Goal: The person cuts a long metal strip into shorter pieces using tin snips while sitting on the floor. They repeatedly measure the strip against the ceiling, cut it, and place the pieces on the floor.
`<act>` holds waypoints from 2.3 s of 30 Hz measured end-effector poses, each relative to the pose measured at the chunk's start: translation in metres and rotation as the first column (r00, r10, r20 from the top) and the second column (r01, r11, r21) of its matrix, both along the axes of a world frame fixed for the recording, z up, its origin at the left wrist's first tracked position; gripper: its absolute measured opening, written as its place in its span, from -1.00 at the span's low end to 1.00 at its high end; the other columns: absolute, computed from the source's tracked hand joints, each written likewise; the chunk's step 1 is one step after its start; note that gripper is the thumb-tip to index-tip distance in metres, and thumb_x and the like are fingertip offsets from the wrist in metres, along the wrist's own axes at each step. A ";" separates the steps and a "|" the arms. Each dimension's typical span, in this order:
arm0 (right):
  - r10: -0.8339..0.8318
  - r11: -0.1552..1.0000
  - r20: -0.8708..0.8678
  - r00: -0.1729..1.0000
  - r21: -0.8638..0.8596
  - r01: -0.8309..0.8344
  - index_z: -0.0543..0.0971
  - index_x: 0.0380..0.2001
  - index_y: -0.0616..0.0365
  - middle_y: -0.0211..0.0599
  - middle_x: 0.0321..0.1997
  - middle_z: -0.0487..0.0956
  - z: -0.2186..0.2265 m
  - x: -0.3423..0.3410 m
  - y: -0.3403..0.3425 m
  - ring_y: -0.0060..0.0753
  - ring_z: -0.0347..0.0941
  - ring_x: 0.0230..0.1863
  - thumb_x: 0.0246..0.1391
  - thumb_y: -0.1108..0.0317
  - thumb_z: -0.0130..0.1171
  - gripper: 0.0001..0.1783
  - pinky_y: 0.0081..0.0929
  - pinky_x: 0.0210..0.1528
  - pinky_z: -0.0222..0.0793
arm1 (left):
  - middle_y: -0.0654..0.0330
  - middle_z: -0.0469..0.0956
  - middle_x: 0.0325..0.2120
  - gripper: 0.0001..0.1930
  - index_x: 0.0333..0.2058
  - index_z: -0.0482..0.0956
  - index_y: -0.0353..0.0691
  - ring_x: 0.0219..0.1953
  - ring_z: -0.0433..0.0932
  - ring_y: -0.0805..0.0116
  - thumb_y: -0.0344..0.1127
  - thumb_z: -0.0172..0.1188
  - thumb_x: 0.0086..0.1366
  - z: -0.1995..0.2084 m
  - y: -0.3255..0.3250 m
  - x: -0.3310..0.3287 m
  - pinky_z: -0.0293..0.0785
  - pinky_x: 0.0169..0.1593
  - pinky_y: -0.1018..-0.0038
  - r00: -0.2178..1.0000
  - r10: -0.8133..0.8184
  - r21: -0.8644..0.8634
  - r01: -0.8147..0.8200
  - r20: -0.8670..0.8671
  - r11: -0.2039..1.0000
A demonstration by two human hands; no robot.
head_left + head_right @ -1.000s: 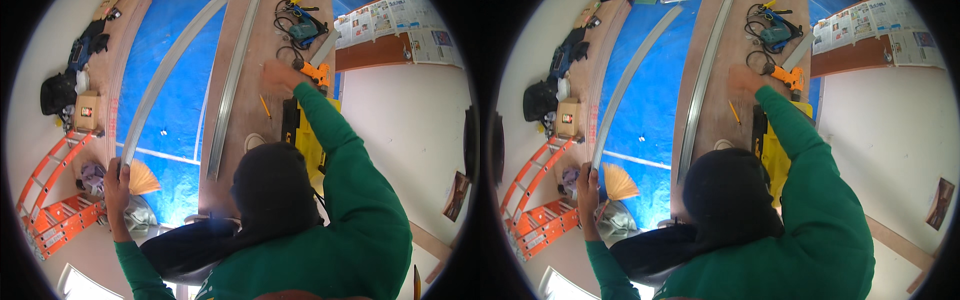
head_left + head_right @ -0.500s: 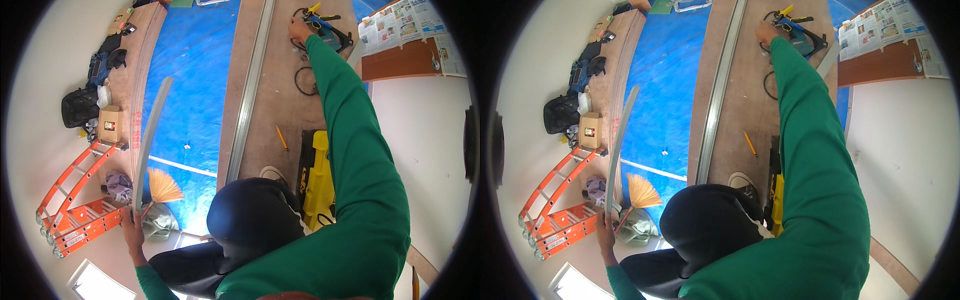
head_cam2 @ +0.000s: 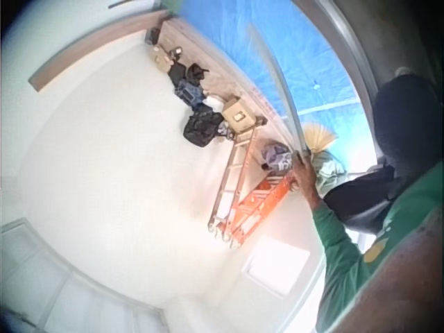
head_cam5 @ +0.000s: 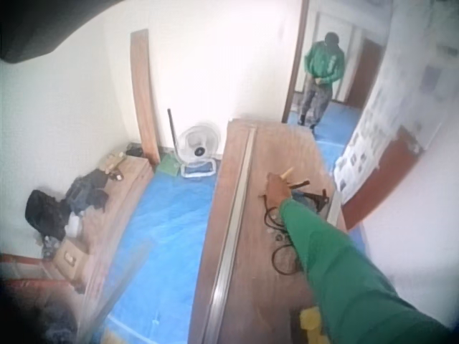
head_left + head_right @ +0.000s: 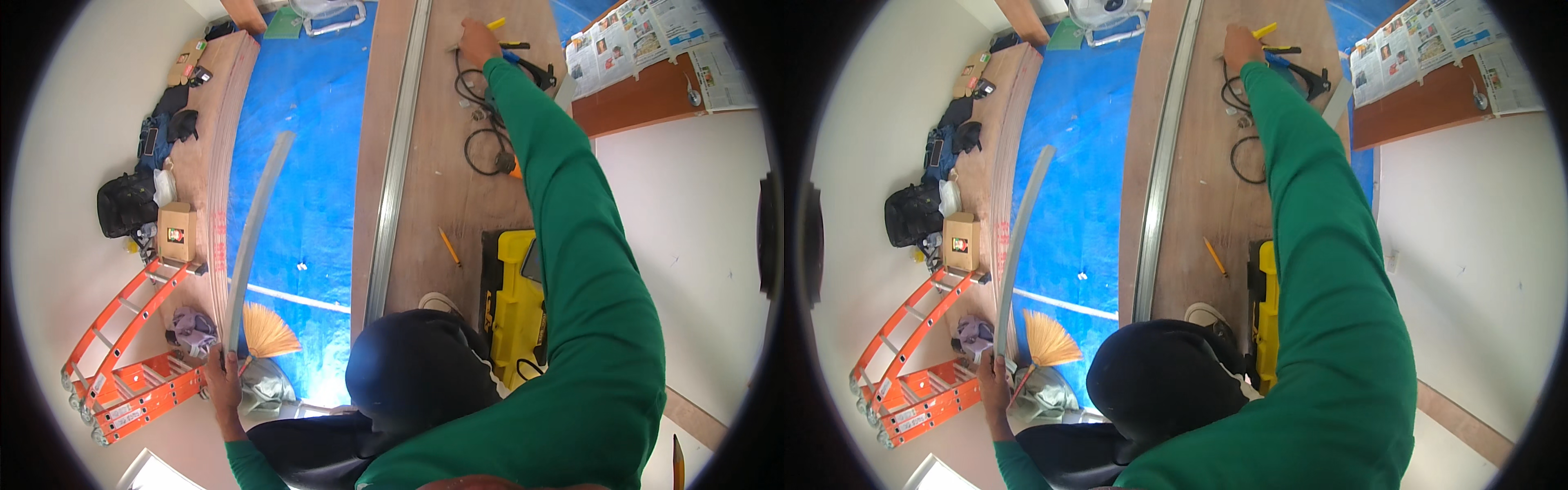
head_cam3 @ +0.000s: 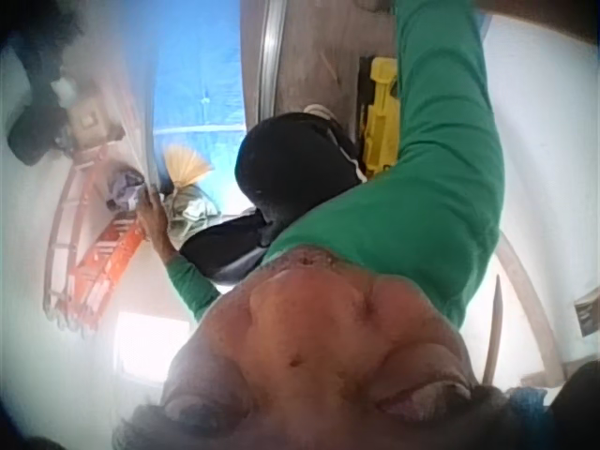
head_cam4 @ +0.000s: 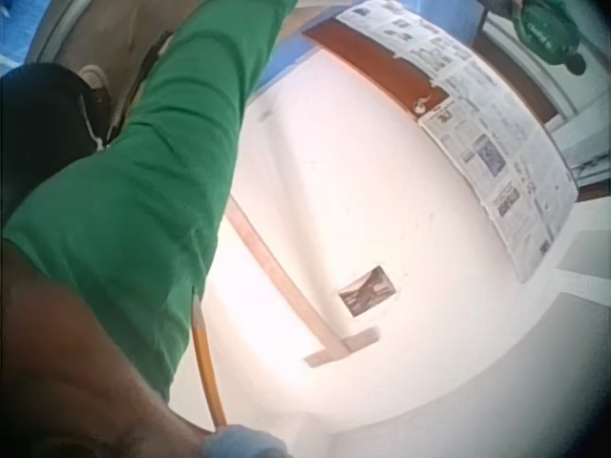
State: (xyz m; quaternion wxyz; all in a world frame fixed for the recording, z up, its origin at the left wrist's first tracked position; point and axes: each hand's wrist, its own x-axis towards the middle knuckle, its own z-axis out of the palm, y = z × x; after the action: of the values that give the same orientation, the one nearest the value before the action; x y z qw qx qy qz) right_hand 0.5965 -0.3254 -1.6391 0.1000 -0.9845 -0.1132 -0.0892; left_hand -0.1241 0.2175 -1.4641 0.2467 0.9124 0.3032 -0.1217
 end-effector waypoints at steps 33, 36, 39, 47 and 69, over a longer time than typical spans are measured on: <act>0.184 0.944 0.215 0.959 -0.310 -0.112 0.69 0.11 -0.02 -0.20 0.26 0.60 -0.016 0.002 0.007 0.08 0.63 0.22 0.35 0.43 0.18 -0.69 0.07 0.22 0.60 | 0.09 0.50 -0.54 -0.38 0.04 0.59 -0.37 -0.48 0.52 0.20 0.23 0.14 0.60 0.004 -0.023 0.009 0.38 -0.34 0.18 0.987 -0.106 -0.042 0.111 0.120 0.993; -0.123 0.949 0.468 0.875 0.313 -0.034 0.79 0.05 -0.08 -0.14 0.14 0.71 0.021 0.031 -0.014 0.07 0.70 0.10 0.37 0.39 0.21 -0.71 0.02 0.13 0.62 | 0.08 0.52 -0.52 -0.36 0.06 0.59 -0.36 -0.45 0.54 0.16 0.26 0.14 0.60 0.006 -0.017 0.008 0.40 -0.30 0.16 0.996 -0.028 -0.113 0.037 0.080 0.993; -0.191 0.759 0.405 0.894 0.639 -0.127 0.81 0.00 -0.01 -0.17 -0.01 0.77 0.073 0.038 -0.034 -0.08 0.70 0.00 0.51 0.27 0.21 -0.77 -0.16 0.06 0.56 | 0.05 0.54 -0.47 -0.34 0.10 0.59 -0.36 -0.39 0.56 0.12 0.28 0.14 0.59 0.006 -0.008 0.011 0.42 -0.24 0.15 0.985 -0.093 0.047 0.087 0.142 0.995; 0.237 0.862 0.107 0.966 0.435 -0.260 0.70 0.08 0.11 -0.12 -0.07 0.76 0.173 -0.127 -0.014 -0.19 0.67 -0.04 0.55 0.27 0.14 -0.74 -0.25 0.09 0.52 | -0.03 0.55 -0.47 -0.43 0.07 0.56 -0.39 -0.42 0.56 -0.01 0.15 0.19 0.59 0.017 0.016 0.040 0.44 -0.24 0.08 0.976 -0.052 -0.028 0.060 0.211 0.998; 0.211 0.972 -0.440 0.873 0.000 -0.234 0.16 0.60 0.41 0.44 0.52 0.38 -0.010 -0.384 0.129 0.47 0.23 0.60 -0.18 -0.39 0.66 0.53 0.36 0.56 0.21 | -0.14 0.70 -0.38 -0.40 -0.05 0.70 -0.33 -0.32 0.74 -0.11 0.24 0.27 0.48 0.065 -0.022 0.000 0.61 -0.15 0.05 0.933 -0.106 0.078 0.084 0.345 0.993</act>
State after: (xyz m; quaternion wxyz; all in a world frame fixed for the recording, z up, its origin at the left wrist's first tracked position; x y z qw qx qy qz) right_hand 0.2129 -0.1964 -1.6487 0.1063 -0.9620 -0.2027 0.1489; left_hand -0.1240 0.1958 -1.3987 0.2619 0.9402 0.2140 0.0396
